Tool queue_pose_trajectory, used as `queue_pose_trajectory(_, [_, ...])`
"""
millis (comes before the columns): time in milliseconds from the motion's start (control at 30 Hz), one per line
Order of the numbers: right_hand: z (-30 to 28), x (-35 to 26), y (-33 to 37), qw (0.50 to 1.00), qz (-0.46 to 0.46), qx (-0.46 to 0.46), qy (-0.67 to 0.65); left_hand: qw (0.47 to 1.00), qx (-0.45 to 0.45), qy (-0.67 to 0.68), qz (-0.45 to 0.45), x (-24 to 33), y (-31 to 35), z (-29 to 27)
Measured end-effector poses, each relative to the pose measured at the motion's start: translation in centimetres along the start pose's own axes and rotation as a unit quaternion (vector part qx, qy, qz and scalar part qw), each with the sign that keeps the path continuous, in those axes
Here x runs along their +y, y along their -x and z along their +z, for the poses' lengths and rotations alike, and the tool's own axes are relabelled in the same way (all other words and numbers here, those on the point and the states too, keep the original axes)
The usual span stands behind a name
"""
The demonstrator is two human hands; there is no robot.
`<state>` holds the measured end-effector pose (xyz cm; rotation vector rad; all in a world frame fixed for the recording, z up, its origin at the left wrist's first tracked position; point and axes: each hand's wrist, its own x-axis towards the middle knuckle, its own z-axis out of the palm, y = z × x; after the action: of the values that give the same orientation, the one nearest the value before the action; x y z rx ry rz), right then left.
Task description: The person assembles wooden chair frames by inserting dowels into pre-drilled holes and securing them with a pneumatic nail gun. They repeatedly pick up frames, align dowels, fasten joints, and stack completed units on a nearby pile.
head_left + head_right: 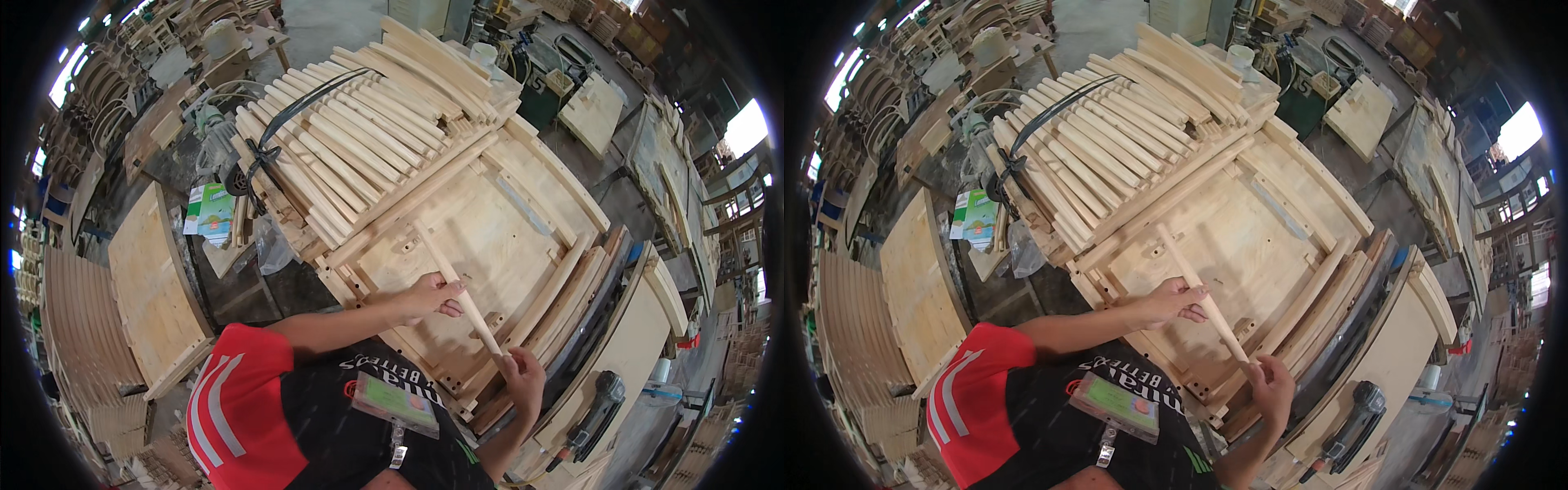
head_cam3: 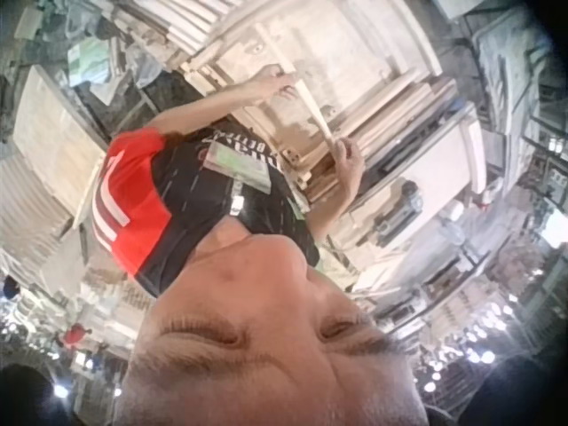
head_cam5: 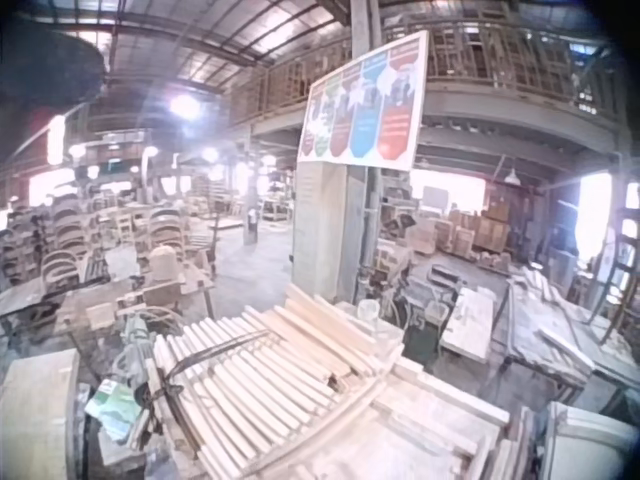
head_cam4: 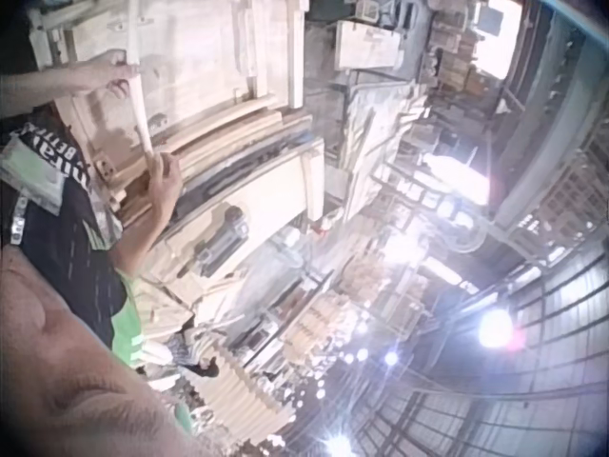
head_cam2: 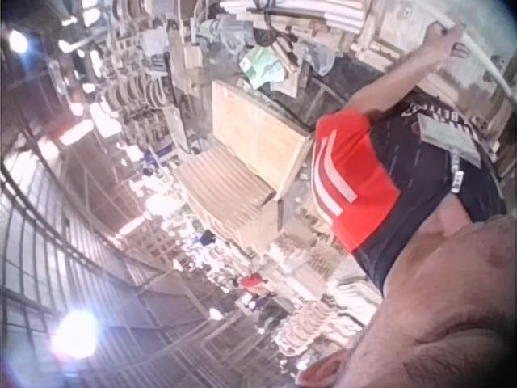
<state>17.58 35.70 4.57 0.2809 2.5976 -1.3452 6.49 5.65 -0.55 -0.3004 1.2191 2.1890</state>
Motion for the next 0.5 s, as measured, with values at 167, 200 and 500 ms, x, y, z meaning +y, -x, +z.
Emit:
queue_pose_trajectory(167, [3.5, -3.0, -2.3, 0.979, -0.122, 0.038, 0.160, 0.992, 0.081, 0.097, -0.029, -2.5, -3.4, -1.4])
queue_pose_trajectory(200, [4.0, -3.5, -2.8, 0.975, -0.126, 0.040, 0.178, 0.991, 0.083, 0.104, -0.030, -2.4, -3.7, -2.4])
queue_pose_trajectory(500, [6.3, -2.9, -5.7, 0.962, -0.173, 0.050, 0.206, 0.984, 0.134, 0.118, -0.003, -2.1, -4.8, -4.6])
